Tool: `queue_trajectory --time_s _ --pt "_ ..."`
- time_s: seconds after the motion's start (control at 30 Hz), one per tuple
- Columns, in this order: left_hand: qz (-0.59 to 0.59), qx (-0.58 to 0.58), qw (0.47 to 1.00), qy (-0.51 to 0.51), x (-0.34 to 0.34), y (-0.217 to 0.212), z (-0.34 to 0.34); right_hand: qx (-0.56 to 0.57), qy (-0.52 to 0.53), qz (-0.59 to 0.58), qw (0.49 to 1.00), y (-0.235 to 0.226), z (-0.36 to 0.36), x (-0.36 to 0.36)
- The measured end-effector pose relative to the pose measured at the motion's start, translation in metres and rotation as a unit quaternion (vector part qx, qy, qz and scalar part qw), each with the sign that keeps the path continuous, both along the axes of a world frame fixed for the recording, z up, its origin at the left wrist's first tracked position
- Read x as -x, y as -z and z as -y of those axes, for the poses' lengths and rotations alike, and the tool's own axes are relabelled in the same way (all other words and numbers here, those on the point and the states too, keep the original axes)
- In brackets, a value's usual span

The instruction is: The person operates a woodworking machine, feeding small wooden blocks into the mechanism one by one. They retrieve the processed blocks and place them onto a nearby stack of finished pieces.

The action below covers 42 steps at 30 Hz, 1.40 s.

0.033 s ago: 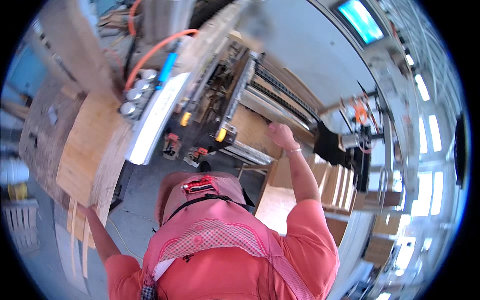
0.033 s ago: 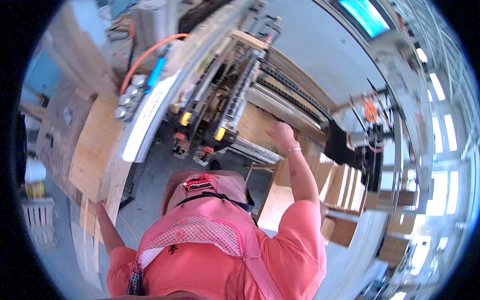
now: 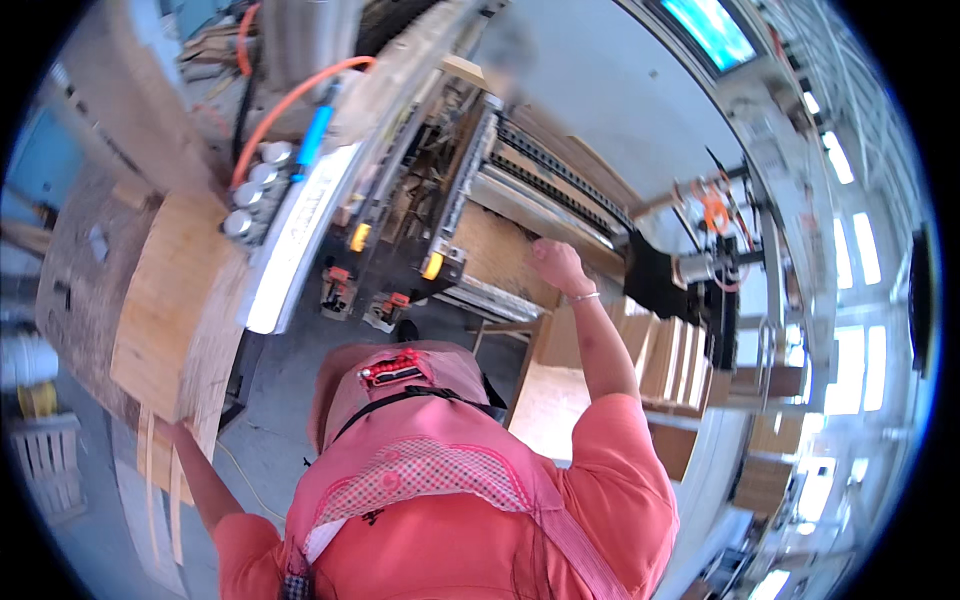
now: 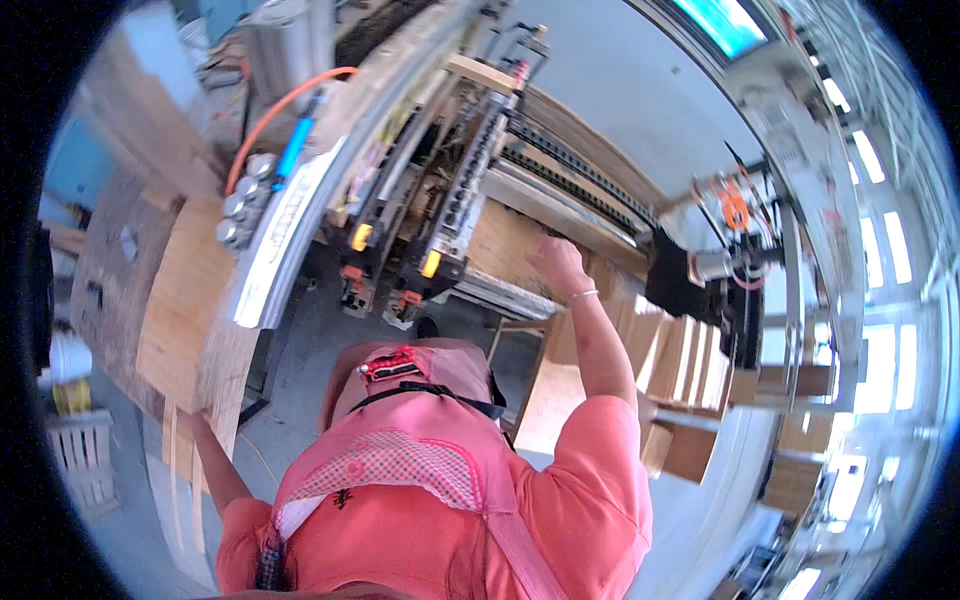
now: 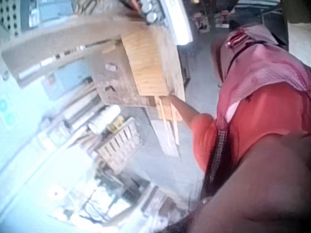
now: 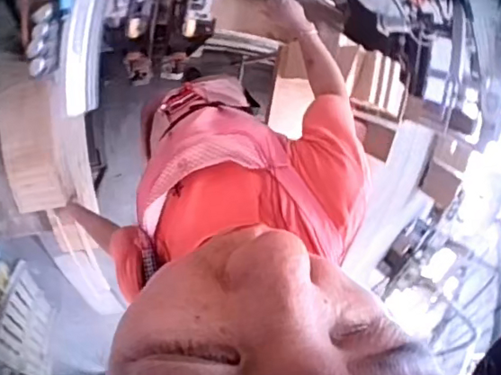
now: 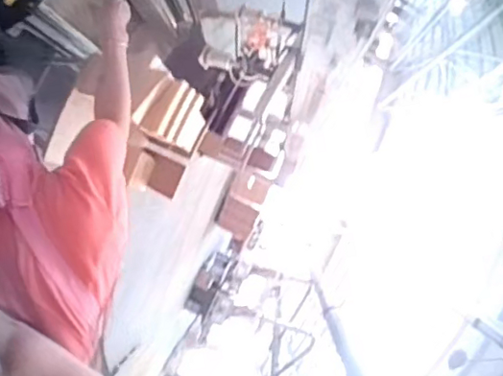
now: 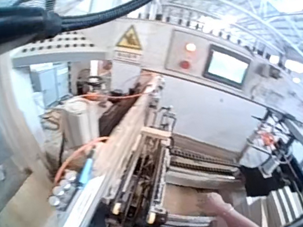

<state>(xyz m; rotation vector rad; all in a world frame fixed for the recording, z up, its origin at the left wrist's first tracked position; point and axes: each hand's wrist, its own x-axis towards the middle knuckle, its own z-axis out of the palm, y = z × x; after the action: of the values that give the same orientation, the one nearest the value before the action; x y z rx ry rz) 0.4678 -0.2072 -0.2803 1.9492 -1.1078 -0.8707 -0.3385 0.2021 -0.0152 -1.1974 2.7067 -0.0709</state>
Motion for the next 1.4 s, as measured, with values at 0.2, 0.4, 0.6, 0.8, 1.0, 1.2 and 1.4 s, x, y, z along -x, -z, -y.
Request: queue_trajectory --time_s 0.2,0.4,0.6,0.8,1.0,1.2,1.4 --pt "0.217 0.137 0.961 -0.106 0.069 -0.083 -0.064 0.002 0.252 -0.111 0.961 -0.055 -0.089 -0.018" --pt "0.193 -0.017 0.980 0.047 0.130 -0.104 -0.189 -0.135 0.405 -0.209 0.880 -0.089 -0.187 -0.041" --pt "0.030 -0.061 0.981 0.181 0.197 -0.074 -0.206 -0.176 0.471 -0.108 0.858 -0.105 -0.202 -0.068" --pt "-0.124 -0.082 0.963 0.227 0.264 -0.072 -0.187 -0.129 0.470 -0.099 0.867 -0.105 -0.204 -0.063" --pt "-0.161 -0.058 0.941 0.291 0.330 -0.115 -0.194 -0.070 0.336 -0.145 0.928 -0.124 -0.173 -0.029" --pt "-0.273 -0.069 0.892 0.354 0.449 -0.187 -0.198 0.108 0.060 -0.040 0.992 -0.083 -0.019 0.085" --pt "-0.330 -0.058 0.862 0.380 0.562 -0.241 -0.207 0.155 -0.109 -0.095 0.977 -0.059 0.182 0.200"
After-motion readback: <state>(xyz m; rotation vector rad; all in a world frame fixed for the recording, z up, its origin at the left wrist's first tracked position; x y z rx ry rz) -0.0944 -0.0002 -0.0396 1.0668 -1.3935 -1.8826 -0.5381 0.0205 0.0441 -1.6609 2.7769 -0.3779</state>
